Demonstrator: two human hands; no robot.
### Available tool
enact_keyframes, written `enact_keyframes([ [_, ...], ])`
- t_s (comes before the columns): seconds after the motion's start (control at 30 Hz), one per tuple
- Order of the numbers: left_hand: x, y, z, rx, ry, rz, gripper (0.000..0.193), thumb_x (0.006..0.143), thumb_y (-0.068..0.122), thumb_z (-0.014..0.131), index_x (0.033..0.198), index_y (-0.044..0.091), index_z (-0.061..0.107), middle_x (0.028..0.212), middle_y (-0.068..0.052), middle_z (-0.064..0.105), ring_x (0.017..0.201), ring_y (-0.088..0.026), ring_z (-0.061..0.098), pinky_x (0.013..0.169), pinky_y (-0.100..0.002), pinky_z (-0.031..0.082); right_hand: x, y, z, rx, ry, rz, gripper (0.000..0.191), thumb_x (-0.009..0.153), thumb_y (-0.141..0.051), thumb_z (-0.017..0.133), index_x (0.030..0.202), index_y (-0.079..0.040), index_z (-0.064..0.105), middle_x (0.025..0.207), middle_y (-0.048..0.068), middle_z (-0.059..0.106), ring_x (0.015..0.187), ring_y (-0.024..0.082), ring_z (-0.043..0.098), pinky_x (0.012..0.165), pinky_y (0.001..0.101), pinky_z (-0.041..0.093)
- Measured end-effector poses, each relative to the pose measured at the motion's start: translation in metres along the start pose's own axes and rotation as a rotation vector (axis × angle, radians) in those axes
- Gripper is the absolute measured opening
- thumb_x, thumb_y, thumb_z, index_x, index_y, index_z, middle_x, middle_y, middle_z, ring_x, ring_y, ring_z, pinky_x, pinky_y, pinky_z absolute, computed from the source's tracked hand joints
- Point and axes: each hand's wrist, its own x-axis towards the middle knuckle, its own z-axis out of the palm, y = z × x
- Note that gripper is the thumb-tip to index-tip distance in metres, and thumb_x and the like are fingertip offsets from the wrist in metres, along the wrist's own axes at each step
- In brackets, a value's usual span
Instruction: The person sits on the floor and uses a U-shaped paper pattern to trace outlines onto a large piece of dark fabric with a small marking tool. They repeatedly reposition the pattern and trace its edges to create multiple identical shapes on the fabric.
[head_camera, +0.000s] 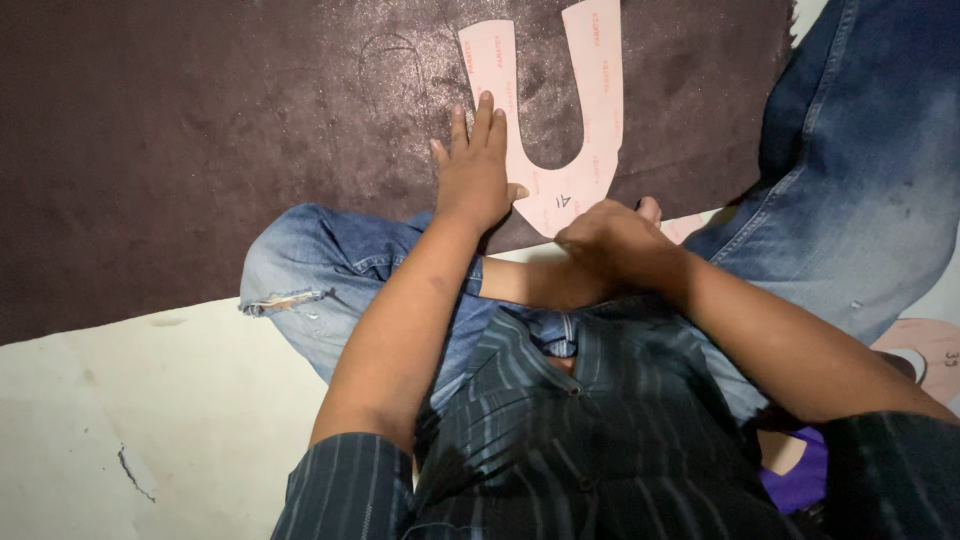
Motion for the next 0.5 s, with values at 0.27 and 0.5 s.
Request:
enact_keyframes([
  [0.27, 0.000, -0.002, 0.002, -0.007, 0.007, 0.003, 0.112, 0.075, 0.041, 0.087, 0.160, 0.009, 0.022, 0.171, -0.007, 0.005, 0.156, -0.041, 0.008, 0.120, -0.069, 0.020, 0.005, -0.008, 0.005, 0.175, -0.009, 0.054, 0.024, 0.089, -0.032, 0.048, 0.095, -0.011, 0.058, 0.088, 0.005, 0.061, 0.089, 0.018, 0.063, 0.085, 0.0331, 0.051],
  [0.5, 0.001, -0.003, 0.003, -0.005, 0.000, 0.003, 0.111, 0.074, 0.040, 0.088, 0.159, 0.009, 0.024, 0.170, -0.007, 0.006, 0.156, -0.040, 0.007, 0.118, -0.070, 0.021, 0.034, -0.043, -0.098, 0.190, 0.161, -0.155, 0.013, 0.085, -0.022, 0.059, 0.089, -0.010, 0.062, 0.080, 0.007, 0.061, 0.080, 0.025, 0.065, 0.077, 0.0388, 0.051],
])
